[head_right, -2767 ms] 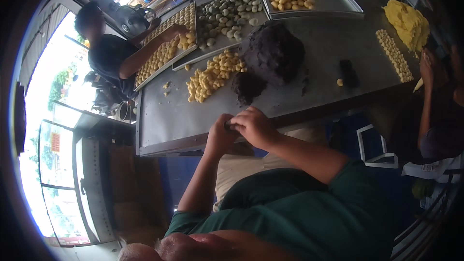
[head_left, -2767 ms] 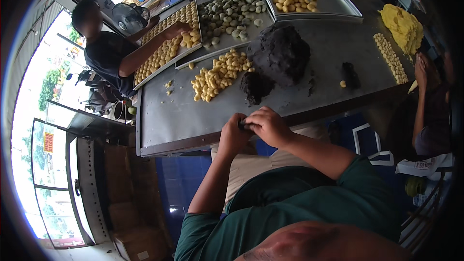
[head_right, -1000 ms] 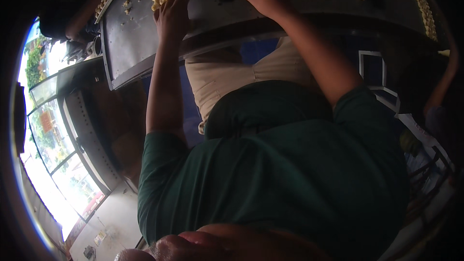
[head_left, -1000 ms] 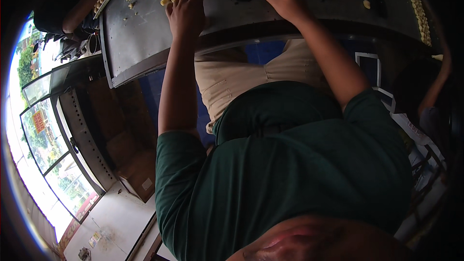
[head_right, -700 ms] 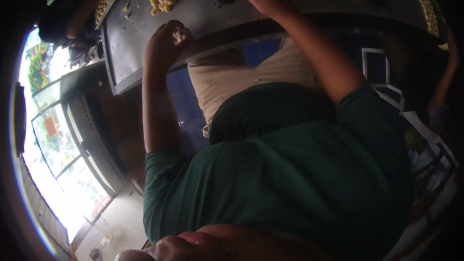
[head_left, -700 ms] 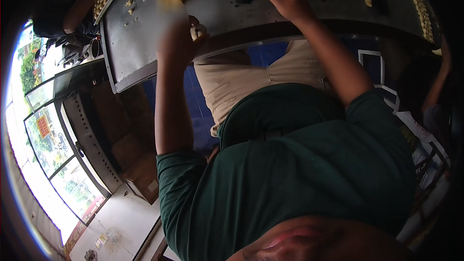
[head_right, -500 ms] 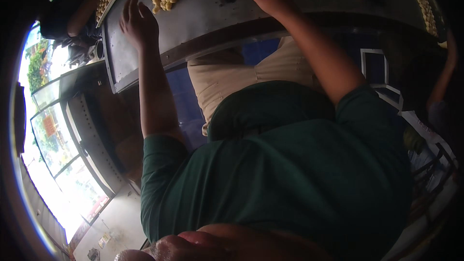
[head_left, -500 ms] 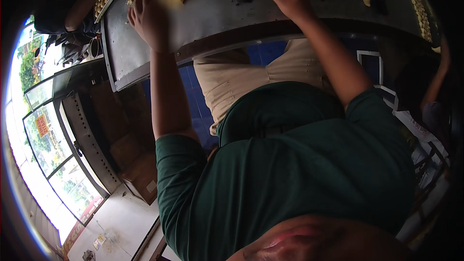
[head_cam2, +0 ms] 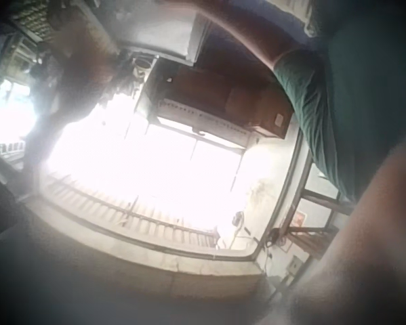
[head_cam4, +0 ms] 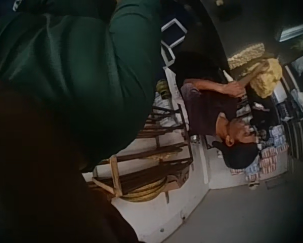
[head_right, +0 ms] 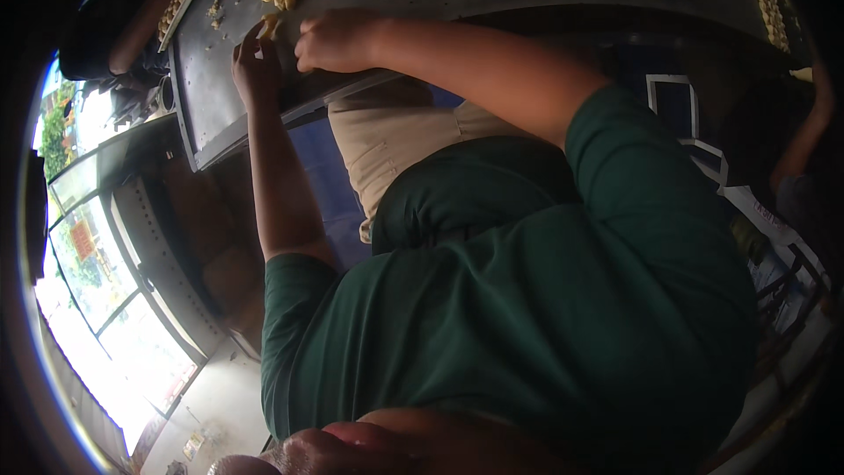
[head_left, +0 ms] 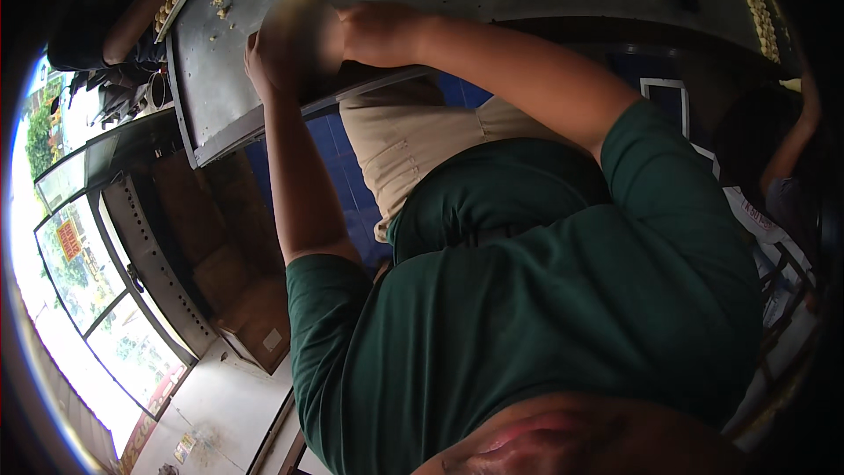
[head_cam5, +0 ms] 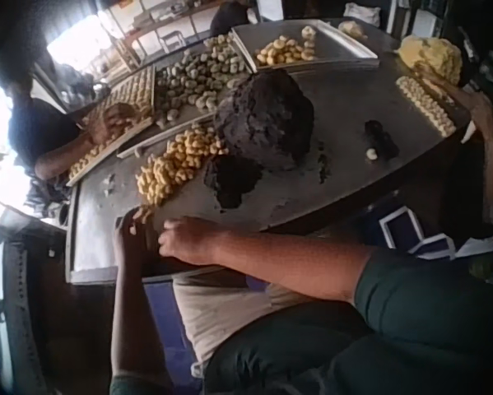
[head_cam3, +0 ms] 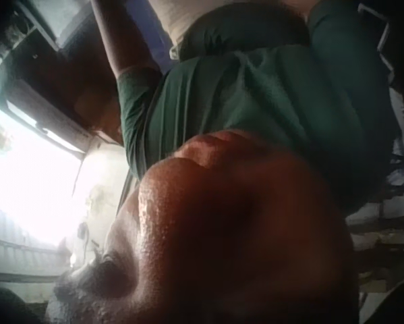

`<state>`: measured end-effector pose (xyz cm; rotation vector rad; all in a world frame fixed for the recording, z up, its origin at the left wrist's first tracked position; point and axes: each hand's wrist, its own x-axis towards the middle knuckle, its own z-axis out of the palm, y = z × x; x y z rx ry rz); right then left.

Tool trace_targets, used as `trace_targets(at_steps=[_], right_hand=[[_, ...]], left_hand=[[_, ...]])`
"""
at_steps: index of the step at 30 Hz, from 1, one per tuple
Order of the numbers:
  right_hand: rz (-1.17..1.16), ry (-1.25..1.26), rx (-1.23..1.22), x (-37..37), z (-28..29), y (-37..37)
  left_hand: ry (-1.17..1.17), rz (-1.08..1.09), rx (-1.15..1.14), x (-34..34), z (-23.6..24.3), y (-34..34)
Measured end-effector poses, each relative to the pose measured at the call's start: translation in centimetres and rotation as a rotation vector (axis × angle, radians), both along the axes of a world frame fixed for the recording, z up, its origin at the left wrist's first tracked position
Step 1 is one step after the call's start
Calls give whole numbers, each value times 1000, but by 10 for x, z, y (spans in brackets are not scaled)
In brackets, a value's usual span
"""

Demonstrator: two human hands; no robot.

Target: The person picks up a small piece of light-colored dough, flattens it by hand, takes a small piece of dark-colored filling, places the filling onto the dough, and wraps the dough around the filling before setting the assembled piece back onto the table.

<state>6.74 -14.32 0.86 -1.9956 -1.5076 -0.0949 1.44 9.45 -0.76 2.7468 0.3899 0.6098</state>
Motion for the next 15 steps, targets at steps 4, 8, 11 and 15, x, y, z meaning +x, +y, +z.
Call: trace_targets(at_steps=[4,8,11,15], right_hand=[[105,-73,-201,12,-2,-8],[-60,-390,-127,19,0,-103],[-290,-397,56,28,5,-124],[-309,-448,192,51,-24,-76]], left_hand=[[-41,-18,97,0,-2,-3],[-6,-35,46,8,8,-33],[-75,-107,82,6,26,-40],[-22,-22,-56,-10,-4,-12]])
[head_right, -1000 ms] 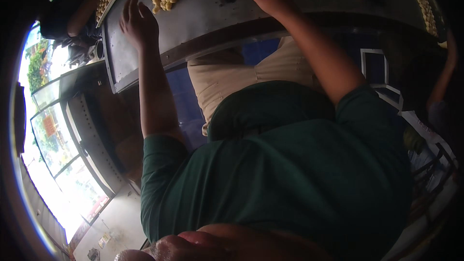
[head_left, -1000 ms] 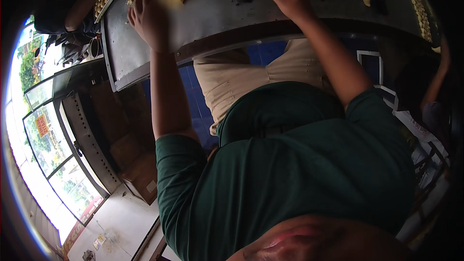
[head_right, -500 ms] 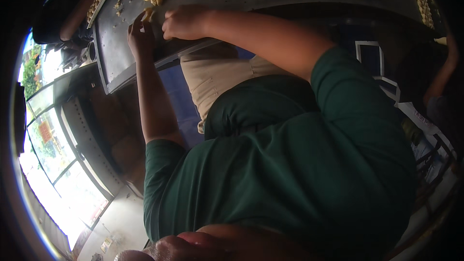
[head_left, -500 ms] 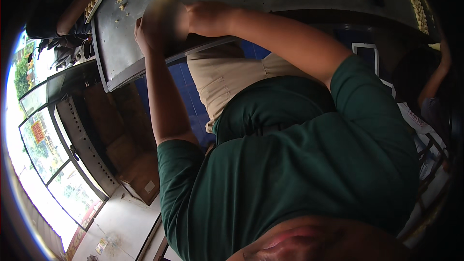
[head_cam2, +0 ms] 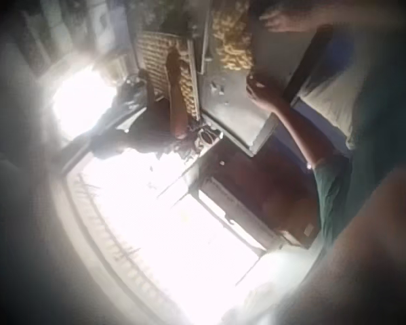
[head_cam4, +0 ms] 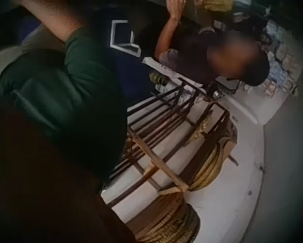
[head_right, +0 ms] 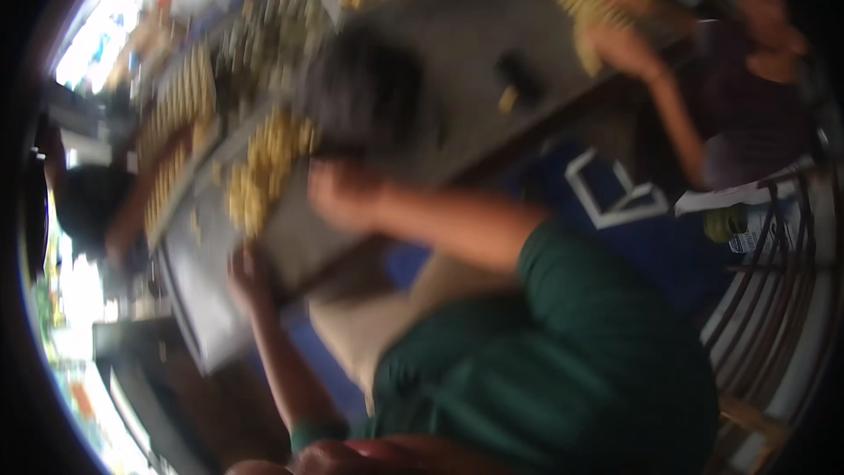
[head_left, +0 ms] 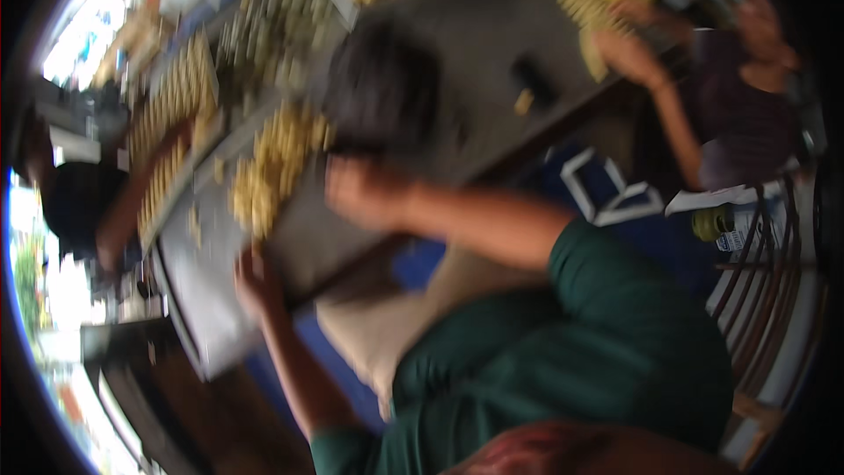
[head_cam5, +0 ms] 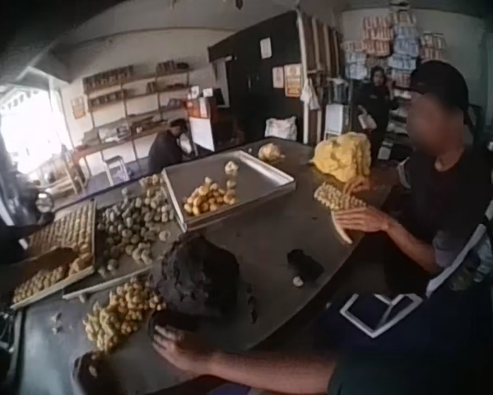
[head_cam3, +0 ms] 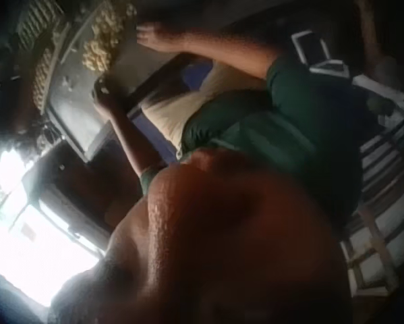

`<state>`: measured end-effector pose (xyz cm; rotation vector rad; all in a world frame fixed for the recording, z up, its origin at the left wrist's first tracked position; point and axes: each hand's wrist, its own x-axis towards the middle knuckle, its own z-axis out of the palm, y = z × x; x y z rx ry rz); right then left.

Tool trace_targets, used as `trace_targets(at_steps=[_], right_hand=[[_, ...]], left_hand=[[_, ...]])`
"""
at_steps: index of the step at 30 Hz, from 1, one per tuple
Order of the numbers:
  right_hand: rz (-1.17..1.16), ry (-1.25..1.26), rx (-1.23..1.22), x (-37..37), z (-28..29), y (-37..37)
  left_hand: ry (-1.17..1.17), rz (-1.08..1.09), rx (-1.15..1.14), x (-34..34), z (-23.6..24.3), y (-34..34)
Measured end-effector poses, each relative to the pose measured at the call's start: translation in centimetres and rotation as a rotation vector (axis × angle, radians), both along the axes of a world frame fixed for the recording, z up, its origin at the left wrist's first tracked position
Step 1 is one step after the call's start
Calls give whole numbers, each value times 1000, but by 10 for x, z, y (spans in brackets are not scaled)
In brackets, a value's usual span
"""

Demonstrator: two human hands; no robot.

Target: The person picks up a small piece of light-colored dough, flattens it by hand, takes a small piece of dark-colored filling, places the filling onto the dough, and wraps the dough around the filling before setting the assembled piece back onto the table.

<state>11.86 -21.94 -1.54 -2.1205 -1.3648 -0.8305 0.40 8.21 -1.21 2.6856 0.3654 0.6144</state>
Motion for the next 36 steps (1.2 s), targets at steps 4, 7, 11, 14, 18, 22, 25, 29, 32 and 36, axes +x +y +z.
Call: trace_targets(at_steps=[4,7,11,14,18,22,25,29,32,36], right_hand=[[-280,66,-404,-37,-8,-23],[-185,410,-752,-40,46,-21],[-167,334,-79,-16,36,-18],[-370,-7,4,-18,-7,-14],[-250,512,-483,-30,24,-23],[-184,279,213,-16,16,-60],[-335,370,-57,-41,-7,-82],[-253,637,-154,-53,30,-61],[-309,352,-55,-13,-1,-29],[-278,150,-381,-30,2,-31]], left_hand=[[-37,-69,70,9,4,-24],[-21,-35,101,12,19,-11],[-1,-26,78,19,10,-11],[-80,54,23,17,9,-12],[-62,105,0,6,1,16],[18,107,-41,-6,0,10],[-63,88,-37,-13,5,22],[-94,93,65,-6,17,8],[-37,169,108,-5,4,17],[63,296,276,-19,1,21]])
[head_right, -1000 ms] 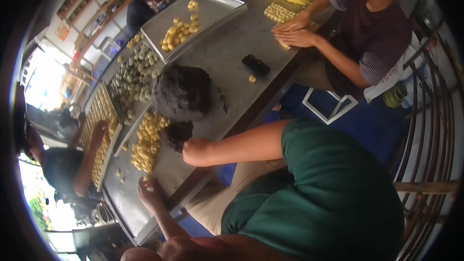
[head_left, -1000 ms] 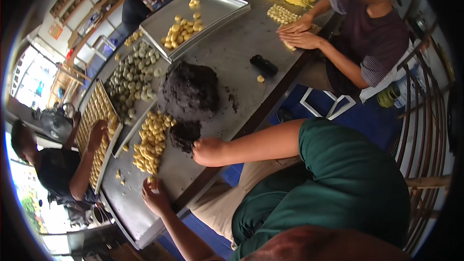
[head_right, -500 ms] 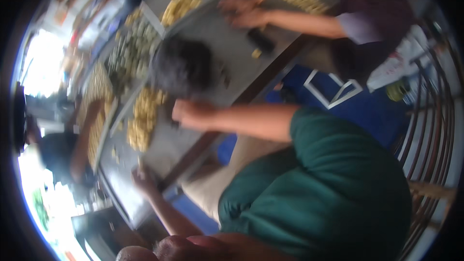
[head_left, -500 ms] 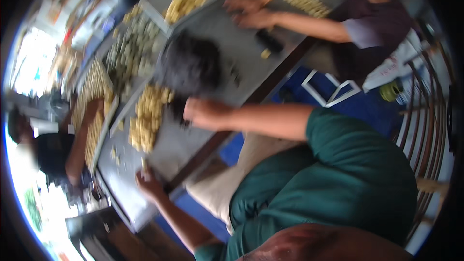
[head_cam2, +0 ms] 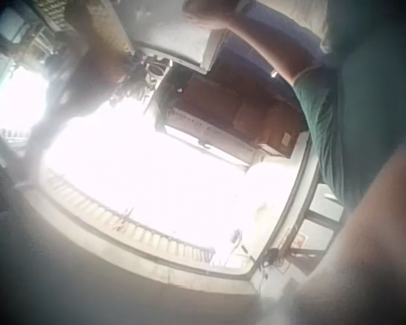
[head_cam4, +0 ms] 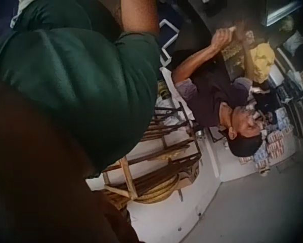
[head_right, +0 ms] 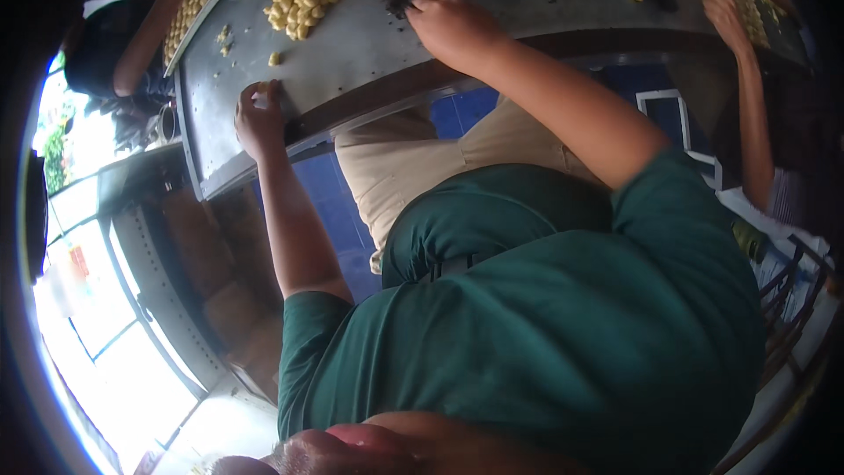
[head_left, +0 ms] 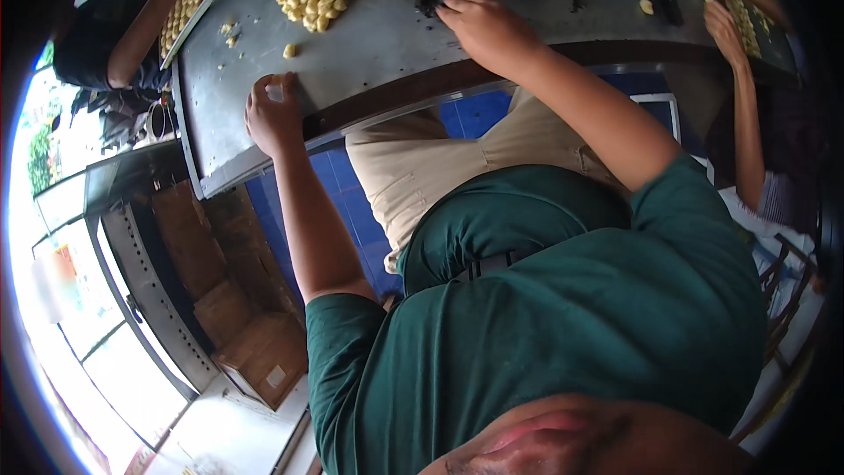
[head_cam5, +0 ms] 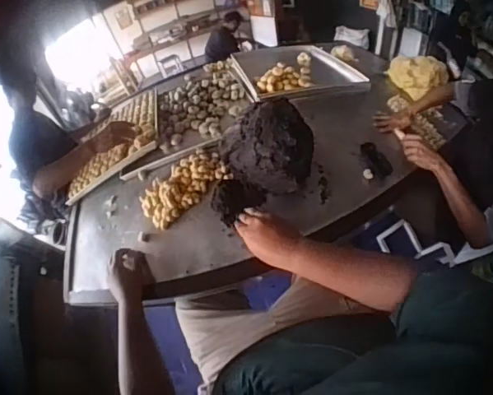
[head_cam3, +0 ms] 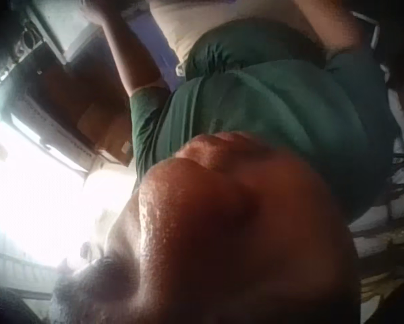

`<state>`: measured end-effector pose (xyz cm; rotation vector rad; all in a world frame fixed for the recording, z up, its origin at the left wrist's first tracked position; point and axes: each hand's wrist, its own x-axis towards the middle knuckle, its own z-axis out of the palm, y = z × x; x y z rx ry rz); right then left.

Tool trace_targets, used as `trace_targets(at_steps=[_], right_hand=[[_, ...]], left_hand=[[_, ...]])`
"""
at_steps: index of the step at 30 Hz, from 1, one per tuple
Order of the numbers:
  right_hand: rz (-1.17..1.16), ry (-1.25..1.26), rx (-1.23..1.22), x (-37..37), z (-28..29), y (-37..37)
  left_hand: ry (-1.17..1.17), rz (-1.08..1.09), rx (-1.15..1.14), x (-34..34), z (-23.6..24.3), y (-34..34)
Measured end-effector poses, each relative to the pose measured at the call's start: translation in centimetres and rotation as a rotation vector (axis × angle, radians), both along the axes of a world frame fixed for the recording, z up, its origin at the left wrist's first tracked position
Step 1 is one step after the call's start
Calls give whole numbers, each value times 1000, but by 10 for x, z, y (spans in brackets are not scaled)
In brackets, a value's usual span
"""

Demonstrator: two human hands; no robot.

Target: The person picks up a small piece of light-colored dough, flattens it by hand, takes a small piece of dark-colored filling, places the filling onto the dough, and wraps the dough around the filling before setting the assembled piece back onto the table.

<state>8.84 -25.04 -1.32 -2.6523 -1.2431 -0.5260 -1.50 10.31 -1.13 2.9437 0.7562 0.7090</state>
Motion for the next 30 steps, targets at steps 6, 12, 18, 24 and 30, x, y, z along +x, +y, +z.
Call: trace_targets(at_steps=[6,12,18,24,30], right_hand=[[12,247,456,5,6,-36],[7,357,391,-30,11,-22],[651,153,317,3,13,96],[644,251,-78,23,16,20],[323,179,26,25,7,-81]], left_hand=[[-108,-43,-148,-6,8,-7],[1,-99,-170,-3,2,-5],[42,-9,-90,0,7,0],[-151,-113,-189,0,1,-3],[-80,-173,-79,8,-4,0]])
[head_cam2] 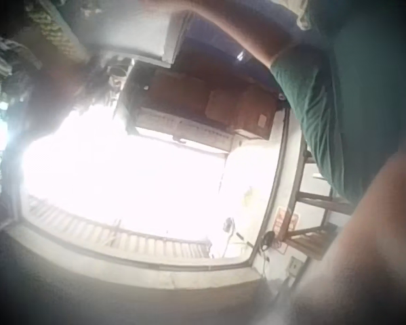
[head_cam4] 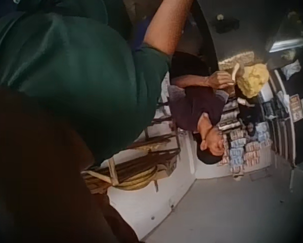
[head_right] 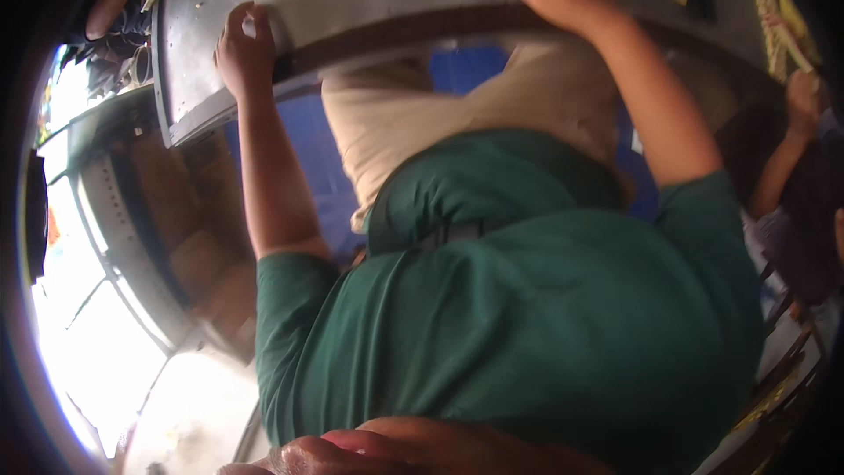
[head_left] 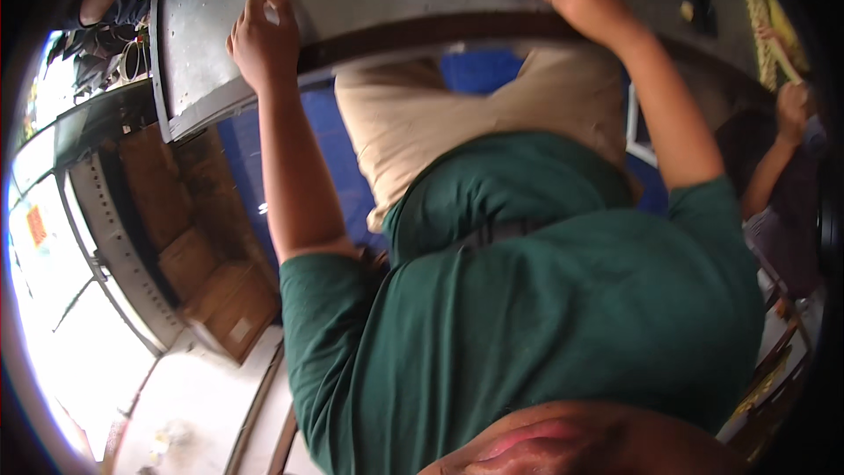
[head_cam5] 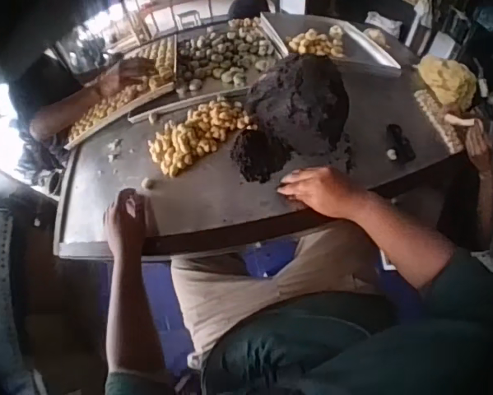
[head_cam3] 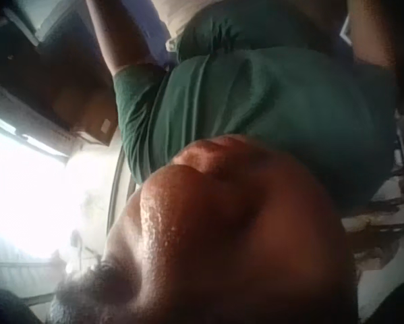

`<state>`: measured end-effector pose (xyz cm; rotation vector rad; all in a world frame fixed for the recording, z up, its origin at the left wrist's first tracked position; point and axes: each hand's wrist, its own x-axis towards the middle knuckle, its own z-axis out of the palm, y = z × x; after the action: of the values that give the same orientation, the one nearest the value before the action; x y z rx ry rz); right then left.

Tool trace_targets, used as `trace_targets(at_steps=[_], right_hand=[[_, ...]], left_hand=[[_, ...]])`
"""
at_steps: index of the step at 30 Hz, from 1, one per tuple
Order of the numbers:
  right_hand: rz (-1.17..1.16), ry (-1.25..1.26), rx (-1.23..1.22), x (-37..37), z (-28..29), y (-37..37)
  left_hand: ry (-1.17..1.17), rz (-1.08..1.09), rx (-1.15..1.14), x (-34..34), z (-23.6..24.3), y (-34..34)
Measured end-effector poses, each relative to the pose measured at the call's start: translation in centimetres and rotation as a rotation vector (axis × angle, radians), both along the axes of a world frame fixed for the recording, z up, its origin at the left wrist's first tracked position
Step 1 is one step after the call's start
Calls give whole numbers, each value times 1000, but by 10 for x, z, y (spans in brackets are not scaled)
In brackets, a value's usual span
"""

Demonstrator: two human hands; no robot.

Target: The person picks up a small piece of light-colored dough, flattens it by hand, takes a small piece of dark-colored filling, places the filling onto the dough, and wraps the dough around the filling before setting the assembled piece back onto the table.

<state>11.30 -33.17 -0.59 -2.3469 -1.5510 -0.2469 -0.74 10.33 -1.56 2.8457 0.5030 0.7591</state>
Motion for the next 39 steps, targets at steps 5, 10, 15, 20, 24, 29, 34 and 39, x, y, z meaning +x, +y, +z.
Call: trace_targets(at_steps=[5,10,15,20,24,29,34,39], right_hand=[[-447,-83,150,-20,-10,85],[-299,135,-193,-33,16,72],[-478,75,245,-33,-11,20],[-320,278,184,-30,9,9],[-668,165,169,-58,-11,8],[-443,268,119,-71,-7,78],[60,360,191,-46,-15,140],[104,117,45,7,-1,86]], left_hand=[[-47,77,133,2,5,-5],[-150,1,-92,-10,6,1],[4,-25,-18,1,-5,2],[99,125,21,-12,6,6],[-30,62,-74,-7,0,1],[-48,-32,15,-7,0,4],[-17,52,182,-5,-1,6],[-15,72,-96,-10,3,6]])
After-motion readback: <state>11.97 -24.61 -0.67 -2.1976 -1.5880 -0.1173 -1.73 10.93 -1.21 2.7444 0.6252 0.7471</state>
